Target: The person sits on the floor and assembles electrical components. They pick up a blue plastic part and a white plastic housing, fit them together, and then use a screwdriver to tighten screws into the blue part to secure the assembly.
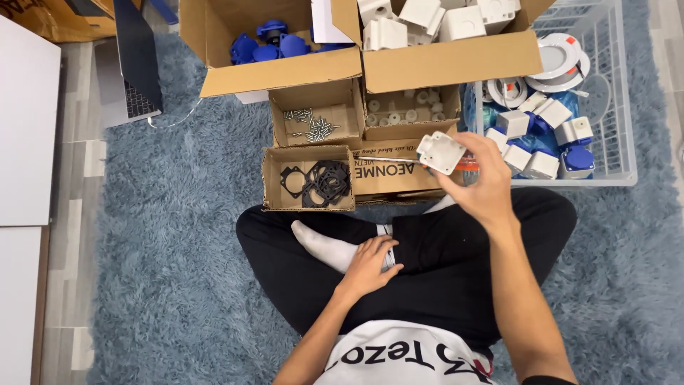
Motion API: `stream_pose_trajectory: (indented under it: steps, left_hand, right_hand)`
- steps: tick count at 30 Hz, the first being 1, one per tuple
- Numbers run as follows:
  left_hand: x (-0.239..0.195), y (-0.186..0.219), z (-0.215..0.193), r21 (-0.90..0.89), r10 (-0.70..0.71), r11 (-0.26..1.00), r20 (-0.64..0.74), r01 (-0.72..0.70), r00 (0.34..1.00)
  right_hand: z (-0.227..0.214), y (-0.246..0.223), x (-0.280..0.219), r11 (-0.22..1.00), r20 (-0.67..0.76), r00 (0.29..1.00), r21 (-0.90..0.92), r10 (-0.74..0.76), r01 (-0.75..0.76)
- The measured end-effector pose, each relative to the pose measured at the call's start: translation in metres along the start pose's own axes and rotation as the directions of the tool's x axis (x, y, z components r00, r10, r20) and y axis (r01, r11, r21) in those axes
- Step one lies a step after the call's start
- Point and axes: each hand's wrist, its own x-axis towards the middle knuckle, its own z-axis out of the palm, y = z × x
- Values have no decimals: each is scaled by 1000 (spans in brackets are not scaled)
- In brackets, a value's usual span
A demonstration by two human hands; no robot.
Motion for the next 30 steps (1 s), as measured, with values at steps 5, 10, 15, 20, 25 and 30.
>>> stream_pose_trajectory:
  steps: [5,10,15,20,25,30]
  left_hand:
    - [1,-5,4,19,15,1000,-25,-14,1000]
    - [0,-2,0,9,32,999,-43,-31,999]
    - [-12,39,-46,-103,45,993,-96,-55,994]
    - [-31,112,-155,-290,218,905,-317,-313,923]
    - [-21,103,-243,27,253,962,-474,-273,844]
    - [23,81,-289,258,62,966,-279,13,958]
  right_hand:
    - [-7,0,15,995,155,983,15,-96,95]
    - [-9,6,11,996,147,985,-2,-91,92]
    - [4,-1,-7,993,144,983,21,-115,114]
    - [33,-19,-20,994,172,983,101,-62,45]
    - [46,-8,-35,997,194,980,75,-48,34]
    - [44,-5,-41,999,186,982,-12,-39,42]
